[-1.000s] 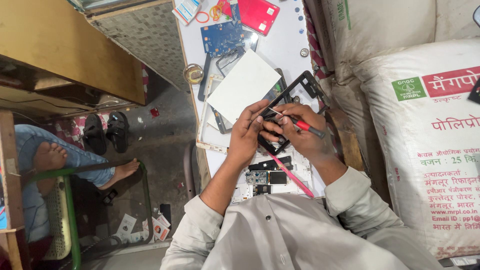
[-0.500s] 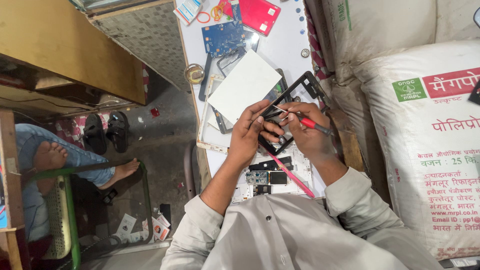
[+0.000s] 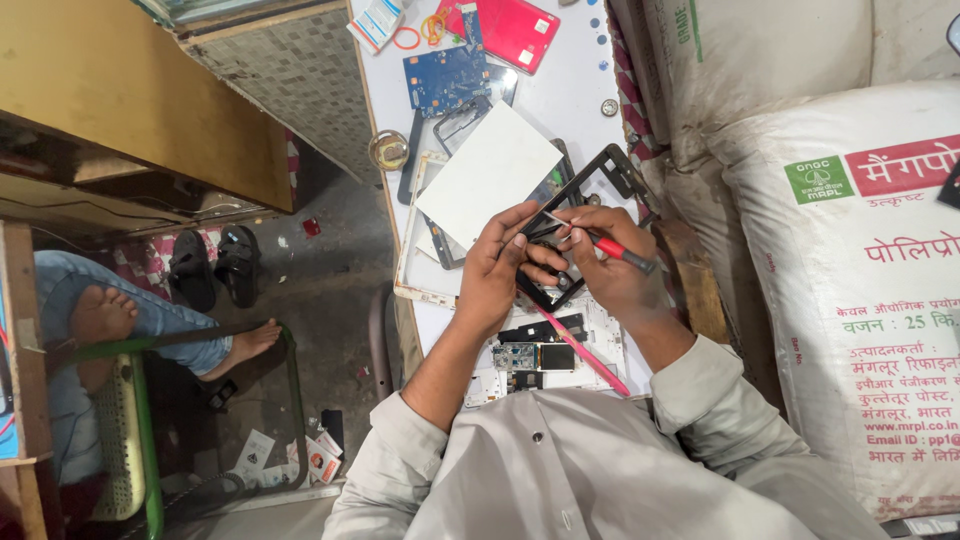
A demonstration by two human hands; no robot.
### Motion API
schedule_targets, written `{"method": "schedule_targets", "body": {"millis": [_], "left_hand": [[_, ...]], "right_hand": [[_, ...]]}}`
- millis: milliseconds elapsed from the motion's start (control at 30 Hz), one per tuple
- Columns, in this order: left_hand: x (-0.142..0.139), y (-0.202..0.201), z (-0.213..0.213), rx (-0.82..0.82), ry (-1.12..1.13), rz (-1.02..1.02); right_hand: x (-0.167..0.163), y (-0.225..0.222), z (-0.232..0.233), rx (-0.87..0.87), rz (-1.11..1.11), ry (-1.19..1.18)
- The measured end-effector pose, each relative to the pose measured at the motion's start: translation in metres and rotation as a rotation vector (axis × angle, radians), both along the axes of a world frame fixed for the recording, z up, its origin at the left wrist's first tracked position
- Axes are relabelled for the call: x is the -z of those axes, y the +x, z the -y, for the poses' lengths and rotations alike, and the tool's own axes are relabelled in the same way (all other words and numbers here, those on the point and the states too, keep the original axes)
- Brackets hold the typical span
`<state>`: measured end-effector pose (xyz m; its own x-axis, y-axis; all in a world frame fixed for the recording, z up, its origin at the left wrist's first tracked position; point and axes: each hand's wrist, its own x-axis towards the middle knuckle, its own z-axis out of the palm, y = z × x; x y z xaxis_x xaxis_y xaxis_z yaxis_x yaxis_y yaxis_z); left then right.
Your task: The person sits at a cluttered repair bench and uses a red-handled screwdriver to unscrew and pry apart the frame of a tablet, working around its edges while the tablet's internal board and other phone parts lie on the bench.
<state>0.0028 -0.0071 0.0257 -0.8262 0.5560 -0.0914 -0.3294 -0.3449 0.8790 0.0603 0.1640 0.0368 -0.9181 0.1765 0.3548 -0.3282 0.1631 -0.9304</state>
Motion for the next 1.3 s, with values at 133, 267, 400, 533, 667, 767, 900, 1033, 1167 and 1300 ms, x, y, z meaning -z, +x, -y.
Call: {"method": "schedule_targets", "body": {"millis": [133,267,400,533,667,767,900,1033,1167,1300], "left_hand": [[0.0008,-0.0003,0.0000,-0.003,0.003,0.007],[0.0006,-0.0006,-0.0005,0.002,0.016,0.006],[0.0000,-0.0010,-0.0007,0.000,0.004,0.008],[-0.0001,-0.0006,-0.0001,0.000,-0.002,0.002],[0.0006,-0.0015,-0.0002,-0.001,0.004,0.005],[0.0013,-0.0010,0.0001,0.004,0.014,0.009],[0.0025,-0.0005,-0.0004,-0.004,0.013,0.001],[0.0026,-0.0012,0.0003,0.001,-0.004,0.006],[0.0005,-0.0005,0.0009,0.003,0.007,0.011],[-0.0009,-0.0011,0.0004,0.003,0.006,0.011]], "right_hand": [[-0.0010,0.0006,-0.0010,-0.004,-0.018,0.051],[-0.0011,0.0000,-0.0005,-0.014,-0.018,-0.003],[-0.0020,0.0019,0.0001,0.011,0.020,-0.008],[-0.0028,0.0012,0.0007,-0.004,0.010,-0.028],[-0.0031,-0.0006,0.0006,-0.012,-0.007,0.006],[-0.0031,0.0011,-0.0020,0.009,0.003,0.050],[-0.0006,0.0002,-0.0029,0.012,0.004,0.057],[0.0001,0.0006,-0.0006,0.004,0.008,0.019],[-0.0036,0.0024,0.0005,0.036,0.041,-0.008],[-0.0060,0.0015,0.0006,0.016,0.010,0.062]]}}
